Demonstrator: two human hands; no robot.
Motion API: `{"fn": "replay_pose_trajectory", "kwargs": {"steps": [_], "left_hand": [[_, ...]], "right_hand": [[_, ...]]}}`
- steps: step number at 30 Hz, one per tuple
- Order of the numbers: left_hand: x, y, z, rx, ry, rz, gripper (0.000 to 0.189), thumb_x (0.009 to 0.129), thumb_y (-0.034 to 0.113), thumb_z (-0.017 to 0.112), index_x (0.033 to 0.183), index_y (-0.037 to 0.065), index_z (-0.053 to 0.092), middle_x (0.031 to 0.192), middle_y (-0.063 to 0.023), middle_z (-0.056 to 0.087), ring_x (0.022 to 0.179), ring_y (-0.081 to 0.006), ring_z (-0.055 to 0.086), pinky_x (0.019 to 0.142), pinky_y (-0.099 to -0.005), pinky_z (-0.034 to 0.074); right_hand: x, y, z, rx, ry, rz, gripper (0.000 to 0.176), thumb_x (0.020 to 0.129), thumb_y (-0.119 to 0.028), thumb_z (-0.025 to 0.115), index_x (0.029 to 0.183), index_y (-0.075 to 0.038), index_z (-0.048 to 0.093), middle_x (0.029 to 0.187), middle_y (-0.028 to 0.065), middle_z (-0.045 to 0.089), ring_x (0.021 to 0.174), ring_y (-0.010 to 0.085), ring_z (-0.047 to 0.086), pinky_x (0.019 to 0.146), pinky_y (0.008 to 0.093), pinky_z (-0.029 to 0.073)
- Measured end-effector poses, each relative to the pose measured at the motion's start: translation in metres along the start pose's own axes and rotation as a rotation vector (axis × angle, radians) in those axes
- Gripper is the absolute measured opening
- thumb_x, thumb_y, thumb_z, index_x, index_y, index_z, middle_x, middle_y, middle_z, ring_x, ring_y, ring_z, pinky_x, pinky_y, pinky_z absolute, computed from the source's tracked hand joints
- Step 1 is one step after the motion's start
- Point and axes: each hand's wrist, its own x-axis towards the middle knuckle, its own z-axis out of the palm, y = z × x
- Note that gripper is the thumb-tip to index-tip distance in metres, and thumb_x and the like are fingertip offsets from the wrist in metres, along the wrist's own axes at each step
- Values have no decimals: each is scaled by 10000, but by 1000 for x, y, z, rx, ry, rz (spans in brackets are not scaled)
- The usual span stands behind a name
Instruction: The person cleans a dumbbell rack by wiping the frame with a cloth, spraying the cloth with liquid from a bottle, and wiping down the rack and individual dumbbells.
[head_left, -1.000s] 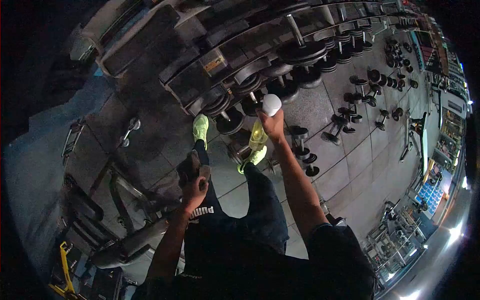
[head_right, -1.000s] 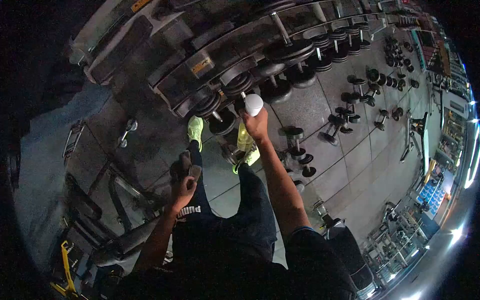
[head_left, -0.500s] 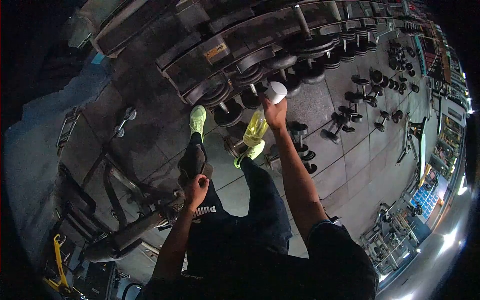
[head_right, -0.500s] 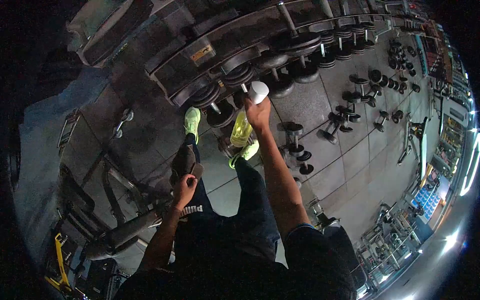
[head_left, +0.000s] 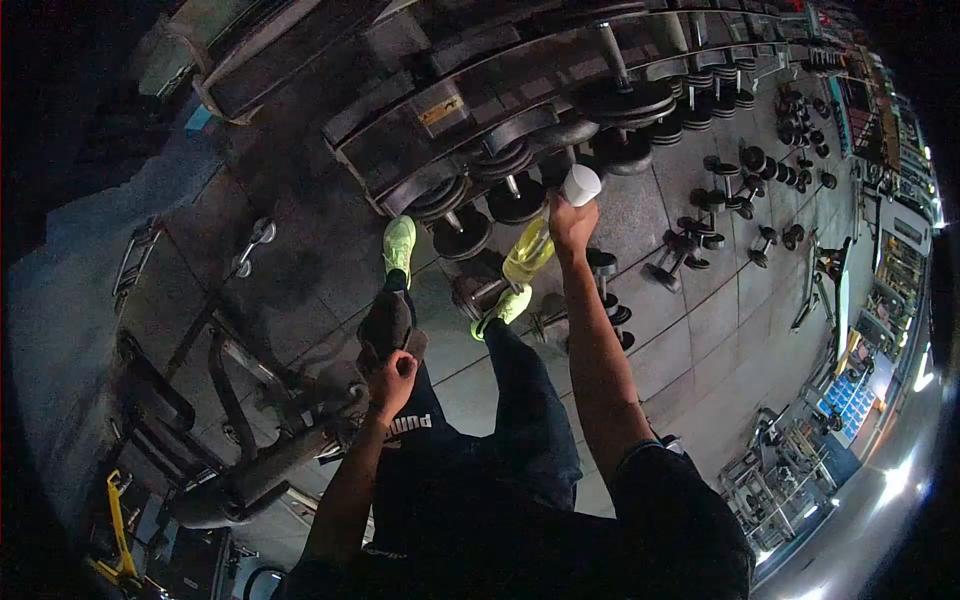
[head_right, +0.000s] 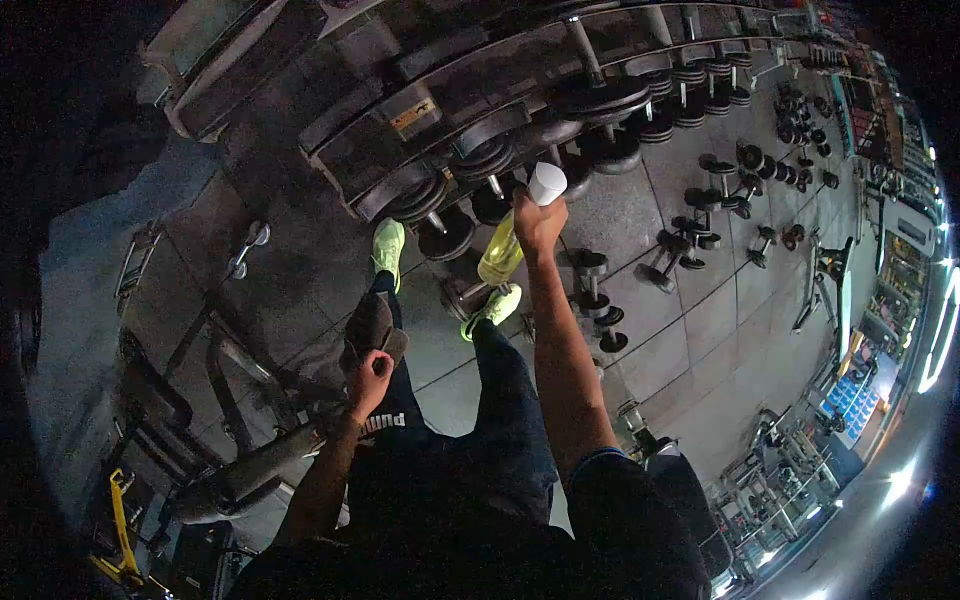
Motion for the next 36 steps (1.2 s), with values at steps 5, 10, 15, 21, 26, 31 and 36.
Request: {"fn": "replay_pose_trajectory", "kwargs": {"steps": [5,10,15,21,26,31,36], "left_hand": [[2,20,-12,129,-29,-22,191,953,300,681,1024,126,647,939,-97,721,900,-335,717,741,-414,536],[5,8,-7,55,1,52,182,954,280,682,999,109,639,923,-105,717,897,-326,719,732,-398,538],[6,15,-9,35,1,-13,160,951,256,684,994,109,638,912,-104,714,893,-326,719,741,-398,537],[8,8,-9,31,24,10,166,934,253,694,992,109,636,907,-108,703,902,-331,713,735,-407,531],[10,-25,8,-57,34,12,175,927,257,698,981,102,636,913,-110,703,905,-338,711,728,-409,528],[12,-26,5,-83,18,19,173,937,245,686,973,86,626,898,-117,696,894,-328,714,722,-408,528],[13,37,-30,15,-30,-81,148,957,222,665,980,81,626,901,-121,698,889,-307,718,731,-400,528]], "right_hand": [[3,-1,0,68,-153,1,443,799,-177,746,1174,8,598,997,150,712,932,284,687,844,400,521],[-15,-28,9,43,-58,-70,513,796,-90,757,1260,-11,554,1087,141,682,999,258,656,895,367,502],[-2,-21,32,337,-107,-187,546,812,-18,735,1304,-18,500,1080,104,655,993,212,612,902,331,470],[1,-85,41,209,-188,-325,487,833,-5,711,1254,-39,469,1032,68,635,944,188,596,864,315,477],[14,-93,54,183,-183,-221,371,831,-97,769,1157,-9,614,1031,96,698,929,222,656,840,344,513],[16,-129,60,-20,-70,-265,394,813,-232,805,1070,19,643,937,137,725,860,209,673,796,335,520],[14,-133,60,1,-109,-257,363,808,-159,791,1081,17,628,942,142,713,853,217,669,801,342,521]]}}
